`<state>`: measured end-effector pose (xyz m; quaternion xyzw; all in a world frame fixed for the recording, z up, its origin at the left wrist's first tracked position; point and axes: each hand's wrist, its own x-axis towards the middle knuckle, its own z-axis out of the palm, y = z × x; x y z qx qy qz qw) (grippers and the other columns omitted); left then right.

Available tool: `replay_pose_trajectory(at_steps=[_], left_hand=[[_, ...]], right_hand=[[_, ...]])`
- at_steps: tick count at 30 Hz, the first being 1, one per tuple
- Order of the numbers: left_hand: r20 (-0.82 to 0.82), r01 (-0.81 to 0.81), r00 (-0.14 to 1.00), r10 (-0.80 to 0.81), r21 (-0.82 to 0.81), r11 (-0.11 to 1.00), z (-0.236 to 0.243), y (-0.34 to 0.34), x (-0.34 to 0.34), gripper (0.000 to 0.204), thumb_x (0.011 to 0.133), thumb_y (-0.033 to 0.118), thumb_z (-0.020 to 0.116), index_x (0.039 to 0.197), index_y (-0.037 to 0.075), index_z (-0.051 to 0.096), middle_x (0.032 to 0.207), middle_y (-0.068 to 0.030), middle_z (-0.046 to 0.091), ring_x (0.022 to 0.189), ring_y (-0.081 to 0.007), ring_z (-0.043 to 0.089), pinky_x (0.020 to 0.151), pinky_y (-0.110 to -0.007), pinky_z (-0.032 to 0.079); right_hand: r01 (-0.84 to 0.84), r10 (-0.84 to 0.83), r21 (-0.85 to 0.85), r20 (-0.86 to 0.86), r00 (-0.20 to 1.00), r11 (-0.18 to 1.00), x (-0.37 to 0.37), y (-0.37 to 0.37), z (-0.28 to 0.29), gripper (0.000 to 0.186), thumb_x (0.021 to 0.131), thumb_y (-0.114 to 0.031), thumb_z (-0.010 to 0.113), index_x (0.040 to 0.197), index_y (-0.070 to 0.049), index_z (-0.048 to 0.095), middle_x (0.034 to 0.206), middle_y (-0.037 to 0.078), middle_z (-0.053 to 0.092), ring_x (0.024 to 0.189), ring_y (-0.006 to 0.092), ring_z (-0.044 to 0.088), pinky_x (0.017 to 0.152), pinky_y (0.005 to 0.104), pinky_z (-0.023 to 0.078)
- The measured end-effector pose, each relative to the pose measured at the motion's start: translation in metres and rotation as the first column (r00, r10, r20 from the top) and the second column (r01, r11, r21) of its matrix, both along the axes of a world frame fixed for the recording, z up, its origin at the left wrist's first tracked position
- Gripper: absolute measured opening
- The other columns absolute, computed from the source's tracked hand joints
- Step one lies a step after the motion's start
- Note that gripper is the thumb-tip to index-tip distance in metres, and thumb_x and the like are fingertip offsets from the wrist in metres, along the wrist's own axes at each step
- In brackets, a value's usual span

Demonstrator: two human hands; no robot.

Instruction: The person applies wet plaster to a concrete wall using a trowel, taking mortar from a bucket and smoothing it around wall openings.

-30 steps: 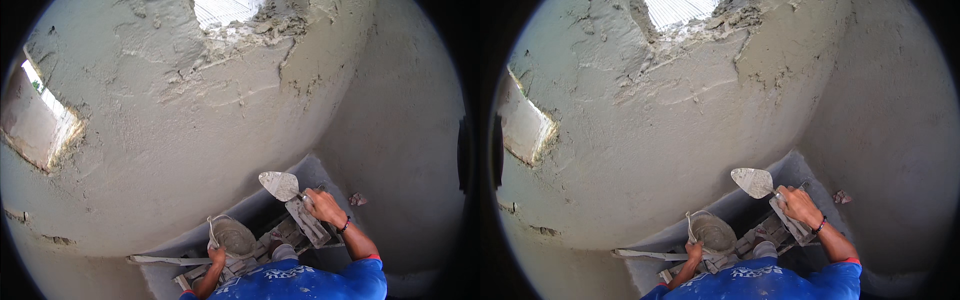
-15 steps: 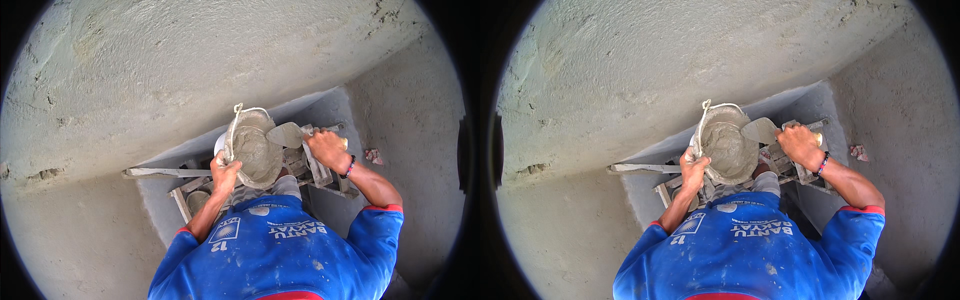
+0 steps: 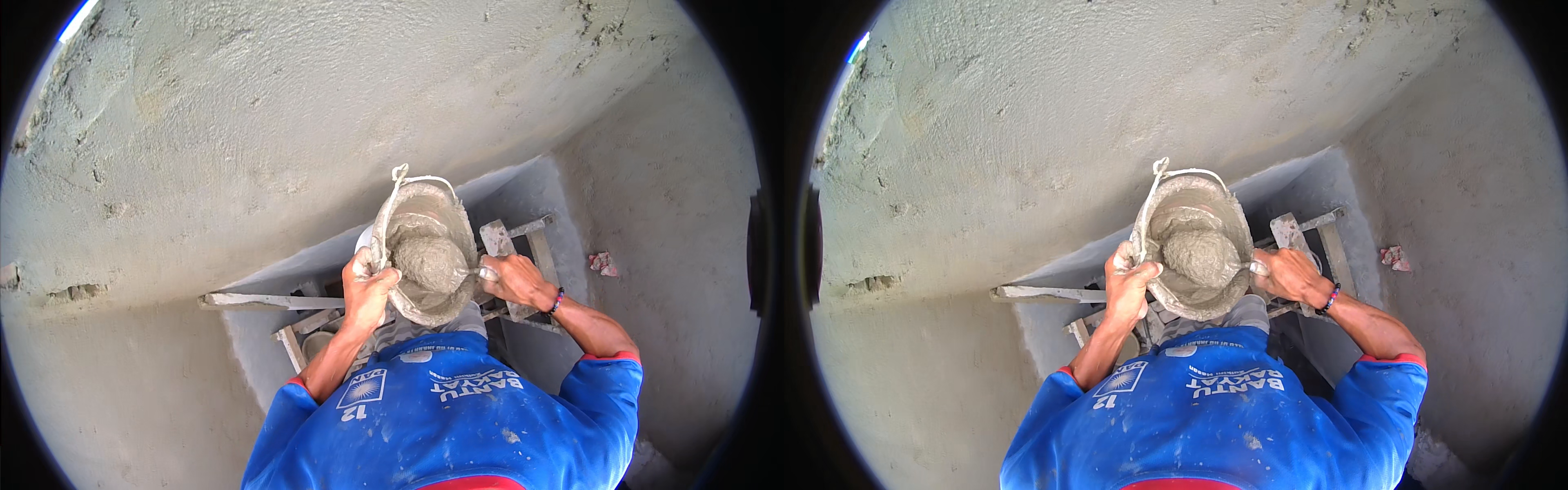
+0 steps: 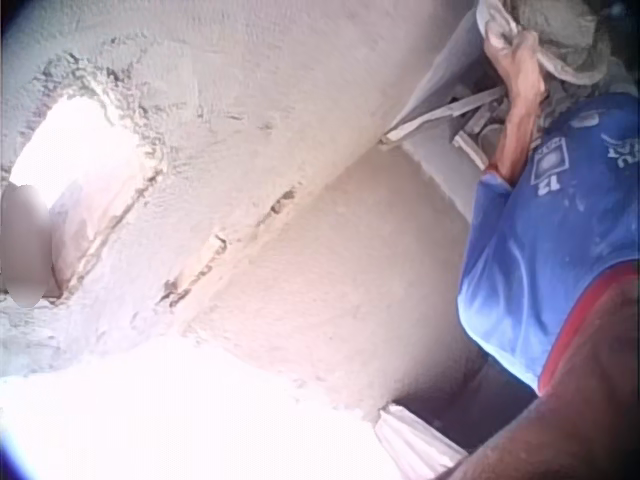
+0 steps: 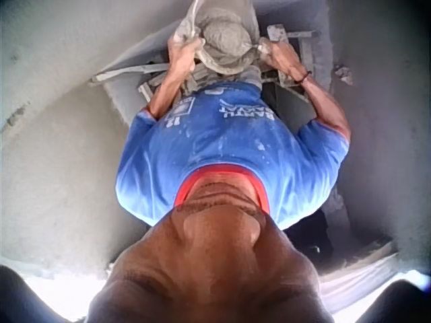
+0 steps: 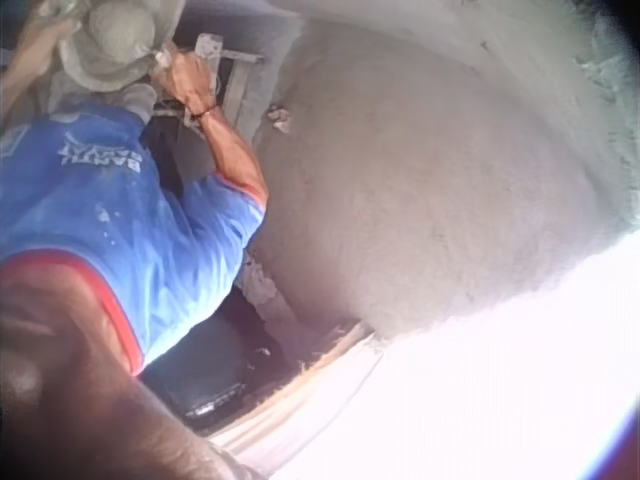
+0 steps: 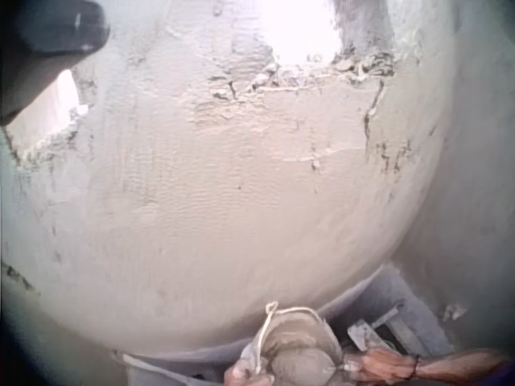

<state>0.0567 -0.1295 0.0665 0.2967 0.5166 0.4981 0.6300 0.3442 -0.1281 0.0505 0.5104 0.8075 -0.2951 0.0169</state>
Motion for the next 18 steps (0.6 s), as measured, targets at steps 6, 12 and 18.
replay_pose_trajectory(at_steps=[6, 12, 18], left_hand=[[0.071, 0.041, 0.997, -0.043, 0.025, 0.999, 0.017, 0.016, 0.003, 0.027, 0.069, -0.013, 0.058, 0.092, 0.000, 0.058, 0.086, -0.0057, 0.064, 0.074, -0.0128, 0.060, 0.069, -0.028, 0.050], [0.131, 0.058, 0.990, -0.057, -0.003, 0.998, 0.045, 0.026, 0.011, 0.023, 0.066, -0.014, 0.063, 0.078, 0.004, 0.055, 0.075, -0.0038, 0.059, 0.068, -0.0138, 0.056, 0.064, -0.030, 0.047], [0.083, 0.095, 0.991, -0.104, 0.111, 0.989, 0.052, 0.040, 0.039, 0.023, 0.066, -0.015, 0.063, 0.077, 0.004, 0.054, 0.075, -0.0040, 0.058, 0.068, -0.0143, 0.056, 0.064, -0.030, 0.047]], right_hand=[[-0.003, 0.002, 0.088, 0.008, 1.000, 0.996, 0.014, 0.006, 0.045, 0.024, 0.078, -0.025, 0.059, 0.093, -0.006, 0.055, 0.067, 0.021, 0.062, 0.066, 0.0415, 0.063, 0.060, 0.0513, 0.050], [0.179, -0.168, 0.155, -0.085, 0.982, 0.972, 0.040, 0.018, 0.189, 0.028, 0.073, -0.019, 0.070, 0.091, -0.005, 0.054, 0.074, 0.019, 0.064, 0.071, 0.0398, 0.063, 0.063, 0.0463, 0.049], [0.083, -0.093, 0.587, -0.015, 0.996, 0.805, 0.079, 0.020, 0.377, 0.032, 0.067, -0.012, 0.072, 0.090, -0.003, 0.052, 0.070, 0.013, 0.057, 0.068, 0.0379, 0.058, 0.062, 0.0438, 0.046]])
